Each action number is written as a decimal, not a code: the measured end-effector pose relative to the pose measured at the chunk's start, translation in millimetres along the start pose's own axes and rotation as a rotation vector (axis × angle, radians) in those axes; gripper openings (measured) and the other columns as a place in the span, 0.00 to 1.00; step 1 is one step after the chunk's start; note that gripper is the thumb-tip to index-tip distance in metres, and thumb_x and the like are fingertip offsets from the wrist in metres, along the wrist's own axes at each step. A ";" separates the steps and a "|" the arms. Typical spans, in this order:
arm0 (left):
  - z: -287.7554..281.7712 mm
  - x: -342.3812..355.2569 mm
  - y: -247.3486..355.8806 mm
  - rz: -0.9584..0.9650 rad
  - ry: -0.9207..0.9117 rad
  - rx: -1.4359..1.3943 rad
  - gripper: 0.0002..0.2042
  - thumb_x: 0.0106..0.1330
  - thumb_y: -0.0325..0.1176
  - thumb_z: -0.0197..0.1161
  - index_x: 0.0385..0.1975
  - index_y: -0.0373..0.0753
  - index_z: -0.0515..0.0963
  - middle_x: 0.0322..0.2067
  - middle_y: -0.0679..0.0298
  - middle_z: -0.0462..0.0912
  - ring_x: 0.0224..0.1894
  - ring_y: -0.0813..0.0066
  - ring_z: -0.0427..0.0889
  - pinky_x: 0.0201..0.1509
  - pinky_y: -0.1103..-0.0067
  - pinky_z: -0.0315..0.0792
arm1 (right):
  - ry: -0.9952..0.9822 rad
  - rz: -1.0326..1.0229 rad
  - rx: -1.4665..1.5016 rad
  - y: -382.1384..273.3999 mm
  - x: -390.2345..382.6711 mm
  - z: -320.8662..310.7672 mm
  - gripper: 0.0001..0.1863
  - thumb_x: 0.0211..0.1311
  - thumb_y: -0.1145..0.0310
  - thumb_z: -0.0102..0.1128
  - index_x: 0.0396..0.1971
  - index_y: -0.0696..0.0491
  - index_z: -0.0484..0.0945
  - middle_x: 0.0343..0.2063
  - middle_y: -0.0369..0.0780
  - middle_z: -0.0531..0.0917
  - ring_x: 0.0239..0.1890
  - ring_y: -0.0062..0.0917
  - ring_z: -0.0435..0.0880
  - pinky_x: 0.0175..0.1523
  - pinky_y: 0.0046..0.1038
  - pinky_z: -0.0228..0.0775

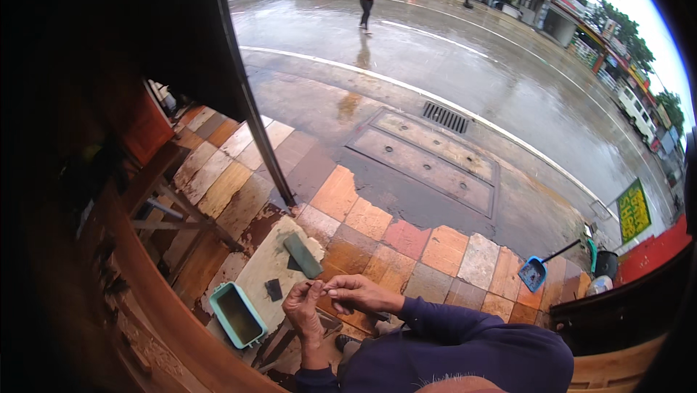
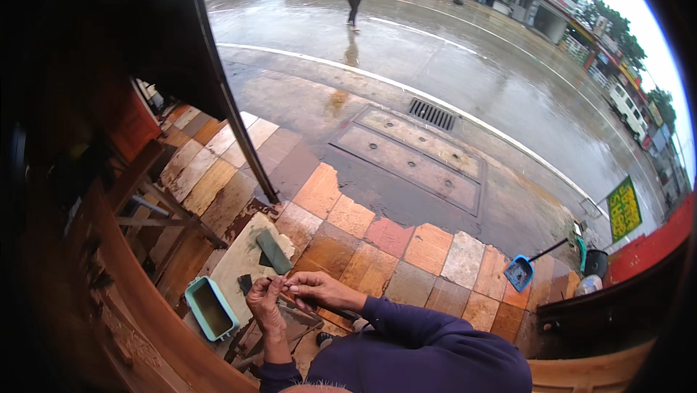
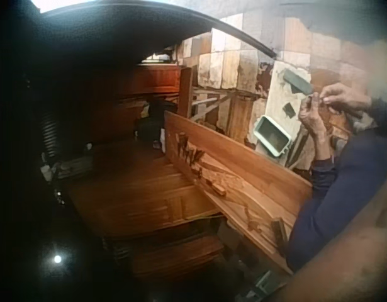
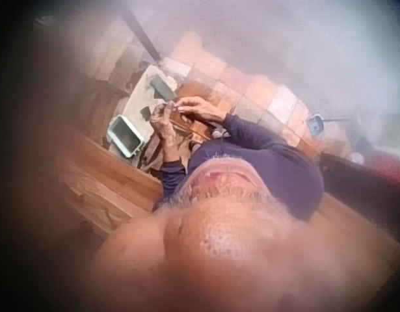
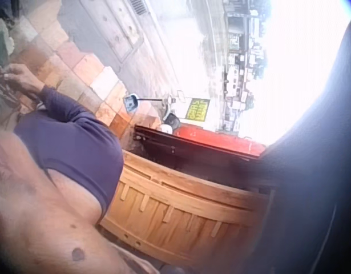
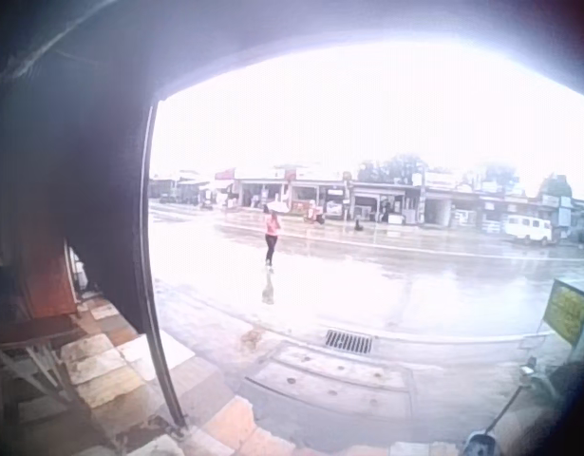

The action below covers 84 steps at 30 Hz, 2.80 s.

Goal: The person sharpens a small tool on a stone with water, wipes it with a cloth, and then carves decorative patterns into a large wooden door using a chisel and a wooden mallet.

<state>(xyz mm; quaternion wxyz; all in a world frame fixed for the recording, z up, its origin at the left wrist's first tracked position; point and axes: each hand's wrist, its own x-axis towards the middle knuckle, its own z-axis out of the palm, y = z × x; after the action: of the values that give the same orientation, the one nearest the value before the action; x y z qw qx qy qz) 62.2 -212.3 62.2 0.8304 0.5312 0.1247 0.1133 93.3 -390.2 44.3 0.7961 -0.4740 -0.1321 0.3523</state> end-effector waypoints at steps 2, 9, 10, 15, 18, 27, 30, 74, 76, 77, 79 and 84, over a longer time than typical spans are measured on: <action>27.2 0.7 -10.5 0.019 -0.048 0.011 0.05 0.69 0.26 0.73 0.35 0.32 0.86 0.31 0.62 0.89 0.34 0.78 0.84 0.45 0.81 0.77 | 0.126 -0.066 0.006 -6.0 -18.8 -7.2 0.14 0.84 0.64 0.56 0.59 0.54 0.79 0.29 0.31 0.83 0.29 0.11 0.78 0.32 0.19 0.69; 35.0 -4.9 2.5 0.134 0.041 0.048 0.13 0.74 0.36 0.70 0.31 0.31 0.85 0.31 0.59 0.89 0.34 0.74 0.85 0.45 0.77 0.77 | 0.011 -0.110 -0.118 -22.7 -15.6 -3.7 0.14 0.84 0.63 0.55 0.59 0.53 0.80 0.29 0.29 0.82 0.28 0.10 0.74 0.33 0.18 0.65; 36.8 -6.1 5.1 0.150 0.009 0.081 0.15 0.75 0.38 0.69 0.30 0.31 0.85 0.31 0.58 0.89 0.34 0.73 0.85 0.45 0.77 0.77 | 0.008 -0.106 -0.124 -26.4 -20.3 -3.4 0.14 0.84 0.63 0.56 0.58 0.53 0.80 0.28 0.29 0.82 0.28 0.10 0.74 0.32 0.18 0.64; 44.3 -9.8 7.5 0.178 -0.063 0.103 0.23 0.78 0.47 0.64 0.30 0.28 0.85 0.29 0.59 0.87 0.36 0.73 0.84 0.50 0.75 0.74 | -0.047 -0.091 -0.028 -20.0 -26.1 -21.2 0.13 0.83 0.64 0.57 0.58 0.54 0.81 0.29 0.30 0.83 0.30 0.11 0.77 0.31 0.18 0.65; 45.9 -10.6 12.6 0.164 -0.120 0.032 0.19 0.78 0.42 0.66 0.34 0.29 0.85 0.31 0.60 0.88 0.38 0.72 0.85 0.53 0.75 0.76 | -0.017 -0.104 0.053 -23.9 -28.4 -17.4 0.13 0.82 0.65 0.58 0.57 0.54 0.81 0.29 0.30 0.83 0.29 0.12 0.78 0.30 0.18 0.66; 40.6 -4.1 19.7 -0.004 -0.346 0.047 0.08 0.66 0.16 0.72 0.41 0.33 0.84 0.39 0.65 0.86 0.42 0.79 0.84 0.51 0.82 0.78 | 0.009 0.004 -0.080 -38.2 -40.6 -35.2 0.13 0.81 0.65 0.59 0.56 0.56 0.83 0.31 0.31 0.83 0.30 0.13 0.80 0.33 0.18 0.67; 40.9 -2.9 21.9 -0.011 -0.330 0.078 0.09 0.64 0.15 0.73 0.40 0.33 0.83 0.39 0.65 0.85 0.42 0.79 0.83 0.51 0.82 0.79 | 0.012 -0.079 -0.192 -33.0 -41.9 -39.6 0.13 0.83 0.62 0.58 0.56 0.53 0.83 0.25 0.28 0.82 0.24 0.09 0.73 0.29 0.19 0.63; 34.0 -26.9 14.0 1.112 0.139 1.047 0.16 0.68 0.28 0.74 0.55 0.40 0.86 0.54 0.57 0.83 0.56 0.57 0.81 0.57 0.64 0.79 | 0.083 -0.242 -0.004 -25.9 -34.5 21.4 0.15 0.83 0.65 0.57 0.61 0.54 0.80 0.30 0.30 0.82 0.31 0.11 0.77 0.35 0.19 0.69; 26.5 -28.4 12.9 1.128 0.173 1.076 0.16 0.69 0.28 0.74 0.55 0.40 0.86 0.54 0.56 0.83 0.57 0.56 0.81 0.58 0.64 0.79 | 0.068 -0.184 -0.003 -22.9 -33.6 24.5 0.15 0.82 0.67 0.57 0.59 0.58 0.80 0.37 0.32 0.84 0.35 0.13 0.80 0.40 0.21 0.74; 23.9 -28.6 11.7 1.123 0.165 1.071 0.16 0.69 0.28 0.74 0.55 0.40 0.86 0.54 0.56 0.83 0.57 0.56 0.81 0.58 0.64 0.79 | 0.078 -0.182 -0.002 -20.3 -32.8 25.9 0.15 0.82 0.67 0.57 0.59 0.58 0.80 0.37 0.32 0.84 0.35 0.13 0.80 0.40 0.21 0.74; 19.8 -28.7 9.3 1.127 0.197 1.061 0.15 0.70 0.29 0.73 0.55 0.40 0.86 0.55 0.55 0.83 0.58 0.55 0.82 0.58 0.63 0.79 | 0.079 -0.183 -0.028 -15.4 -31.1 28.2 0.15 0.82 0.67 0.57 0.60 0.59 0.81 0.37 0.32 0.84 0.34 0.13 0.80 0.41 0.21 0.75; 12.1 -29.1 8.2 1.085 0.168 1.133 0.15 0.73 0.36 0.71 0.56 0.41 0.86 0.57 0.55 0.82 0.58 0.52 0.81 0.61 0.57 0.79 | 0.089 -0.187 -0.019 -18.5 -33.1 38.9 0.15 0.83 0.66 0.57 0.60 0.57 0.80 0.32 0.31 0.82 0.32 0.12 0.77 0.37 0.20 0.71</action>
<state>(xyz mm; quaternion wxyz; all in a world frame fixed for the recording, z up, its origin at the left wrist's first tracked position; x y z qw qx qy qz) 38.3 -228.6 77.1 0.2498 0.8497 -0.0510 0.4616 56.4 -392.8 84.1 0.8260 -0.4824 -0.1438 0.2537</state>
